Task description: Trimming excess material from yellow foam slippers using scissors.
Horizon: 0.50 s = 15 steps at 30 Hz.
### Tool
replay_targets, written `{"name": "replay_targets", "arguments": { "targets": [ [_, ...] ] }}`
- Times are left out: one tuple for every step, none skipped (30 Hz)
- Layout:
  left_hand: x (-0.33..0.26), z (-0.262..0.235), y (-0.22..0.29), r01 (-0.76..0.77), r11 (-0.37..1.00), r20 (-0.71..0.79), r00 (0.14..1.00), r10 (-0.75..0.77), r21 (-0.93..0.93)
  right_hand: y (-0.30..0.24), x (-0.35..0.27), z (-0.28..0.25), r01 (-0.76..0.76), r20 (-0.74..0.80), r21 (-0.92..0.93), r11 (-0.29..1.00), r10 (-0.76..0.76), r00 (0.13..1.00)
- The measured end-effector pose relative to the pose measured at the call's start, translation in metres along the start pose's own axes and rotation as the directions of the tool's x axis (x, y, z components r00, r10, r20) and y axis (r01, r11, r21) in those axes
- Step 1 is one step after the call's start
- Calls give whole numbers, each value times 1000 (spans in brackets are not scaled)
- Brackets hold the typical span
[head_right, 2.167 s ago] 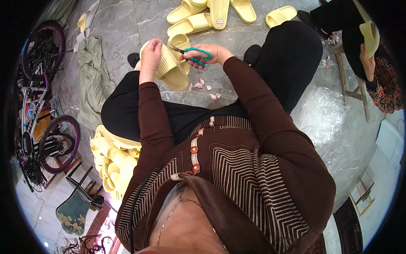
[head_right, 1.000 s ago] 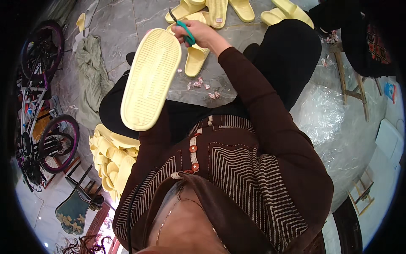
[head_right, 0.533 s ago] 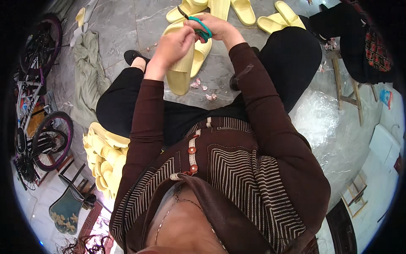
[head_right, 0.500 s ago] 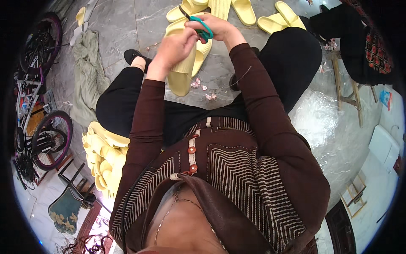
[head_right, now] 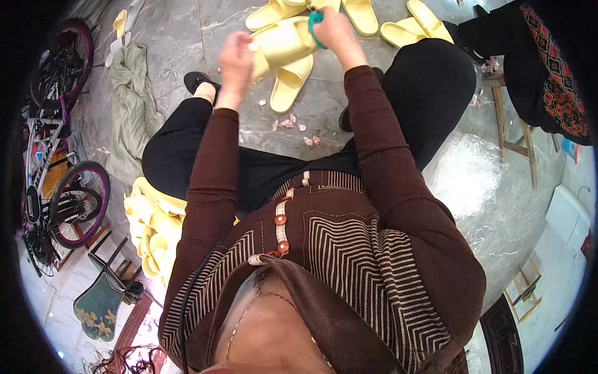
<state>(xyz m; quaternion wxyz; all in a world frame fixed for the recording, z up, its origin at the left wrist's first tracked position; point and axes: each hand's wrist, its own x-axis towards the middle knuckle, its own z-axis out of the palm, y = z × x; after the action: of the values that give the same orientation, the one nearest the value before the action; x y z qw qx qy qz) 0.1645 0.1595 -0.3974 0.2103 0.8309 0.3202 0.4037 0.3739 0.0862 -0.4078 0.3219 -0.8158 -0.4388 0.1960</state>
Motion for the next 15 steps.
{"name": "replay_targets", "arguments": {
  "targets": [
    [6, 0, -15, 206, 975, -54, 976, -211, -84, 0, 2, -13, -80, -138, -37, 996, 74, 988],
    [8, -1, -33, 250, 962, -45, 968, -247, 114, 11, 7, -18, -88, -143, -41, 995, 82, 986],
    [7, -2, -49, 280, 911, -41, 959, -281, 303, 26, 15, -24, -95, -271, -38, 995, 82, 959],
    [0, -2, -68, 377, 838, 14, 910, -415, 394, 41, 23, -29, -101, -390, -36, 994, 79, 917],
    [-10, -6, -91, 452, 744, 46, 840, -541, 493, 47, 30, -30, -98, -502, -29, 995, 70, 862],
    [-30, -37, -138, 282, 701, 202, 829, -522, 655, 29, 33, -22, -71, -487, -1, 997, 62, 871],
    [-45, -51, -161, 82, 655, 372, 768, -522, 751, 19, 29, -22, -16, -538, 21, 1000, 25, 843],
    [-64, -62, -178, 152, 553, 343, 643, -685, 819, 6, 23, -21, 42, -587, 44, 998, -8, 809],
    [-74, -52, -180, 198, 471, 329, 491, -806, 860, 8, 20, -26, 79, -647, 29, 996, -42, 761],
    [-74, -34, -174, 196, 497, 354, 490, -796, 845, 13, 19, -30, 64, -654, 4, 998, -46, 755],
    [-73, -11, -160, 100, 521, 395, 536, -746, 848, 17, 19, -33, 42, -605, 249, 968, 121, 787],
    [-71, 7, -144, 4, 525, 428, 574, -698, 851, 20, 17, -29, 10, -509, 487, 873, 275, 816],
    [-66, 26, -128, -90, 523, 463, 607, -646, 847, 22, 15, -27, -32, -379, 692, 721, 400, 835],
    [-50, 47, -110, -141, 637, 602, 527, -600, 758, 26, 14, -28, -36, -392, 680, 733, 404, 827],
    [-41, 60, -103, -174, 726, 712, 442, -546, 665, 25, 13, -23, -23, -353, 743, 669, 420, 836]
  ]
}}
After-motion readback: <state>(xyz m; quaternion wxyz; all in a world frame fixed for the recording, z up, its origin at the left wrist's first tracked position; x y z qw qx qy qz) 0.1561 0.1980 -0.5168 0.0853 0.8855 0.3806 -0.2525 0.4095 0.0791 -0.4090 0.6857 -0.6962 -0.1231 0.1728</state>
